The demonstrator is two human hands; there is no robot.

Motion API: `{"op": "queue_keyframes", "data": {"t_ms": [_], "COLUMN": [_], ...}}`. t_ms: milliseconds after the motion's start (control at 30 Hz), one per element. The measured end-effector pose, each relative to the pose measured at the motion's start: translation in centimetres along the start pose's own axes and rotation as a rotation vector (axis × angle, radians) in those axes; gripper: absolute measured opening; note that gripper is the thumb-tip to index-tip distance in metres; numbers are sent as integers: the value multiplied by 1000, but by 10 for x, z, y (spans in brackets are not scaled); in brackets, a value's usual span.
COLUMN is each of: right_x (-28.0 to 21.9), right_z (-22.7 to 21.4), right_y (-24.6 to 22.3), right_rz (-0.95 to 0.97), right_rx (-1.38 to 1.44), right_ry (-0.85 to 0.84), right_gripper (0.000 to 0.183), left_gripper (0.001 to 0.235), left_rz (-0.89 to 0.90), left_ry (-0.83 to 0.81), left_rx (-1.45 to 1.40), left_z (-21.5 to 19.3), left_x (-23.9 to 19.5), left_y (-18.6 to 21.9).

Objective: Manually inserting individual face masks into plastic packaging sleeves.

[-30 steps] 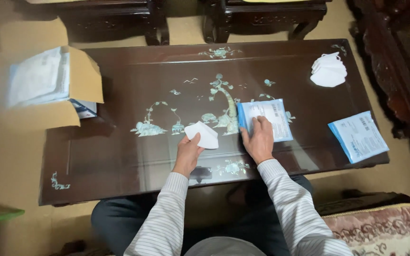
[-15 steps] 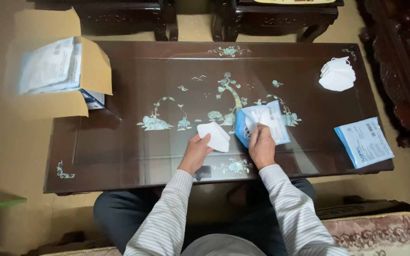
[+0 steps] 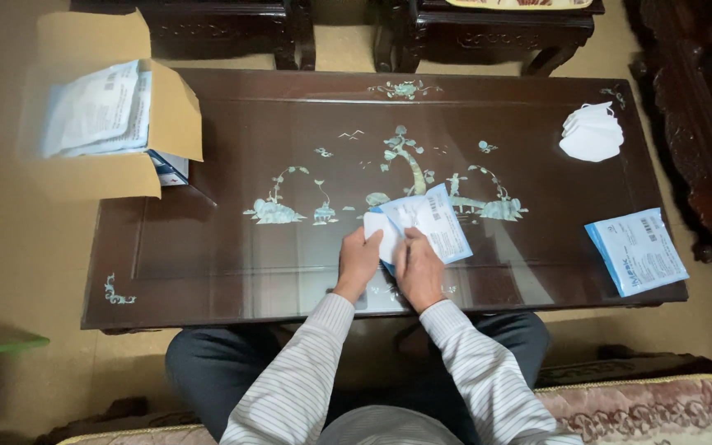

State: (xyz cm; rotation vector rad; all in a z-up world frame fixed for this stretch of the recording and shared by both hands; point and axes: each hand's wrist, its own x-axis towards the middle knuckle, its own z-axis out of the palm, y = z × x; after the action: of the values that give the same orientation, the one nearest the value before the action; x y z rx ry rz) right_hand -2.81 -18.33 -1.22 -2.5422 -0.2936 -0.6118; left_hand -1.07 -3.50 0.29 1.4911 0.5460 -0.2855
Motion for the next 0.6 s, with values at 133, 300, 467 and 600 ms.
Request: {"op": "queue_keyframes", "data": {"t_ms": [133, 300, 467, 600], "right_x": [-11, 9, 39, 33], "right_z": [13, -9, -23, -14], "right_y": [-2, -8, 29, 39], "right_rz": [-78, -124, -123, -111], "right_rx": [-71, 51, 106, 82], "right_ry": [58, 24, -147, -181], "right_gripper": [14, 27, 53, 57], "left_gripper": [41, 64, 89, 91], "left_rz": [-97, -211, -228, -222], "left_ry": [-35, -55, -288, -357], "left_rx": [-42, -482, -504, -495], "left_z": [11, -8, -21, -17], "left_x": [-2, -58, -57, -68], "left_y": [-6, 77, 77, 90]}}
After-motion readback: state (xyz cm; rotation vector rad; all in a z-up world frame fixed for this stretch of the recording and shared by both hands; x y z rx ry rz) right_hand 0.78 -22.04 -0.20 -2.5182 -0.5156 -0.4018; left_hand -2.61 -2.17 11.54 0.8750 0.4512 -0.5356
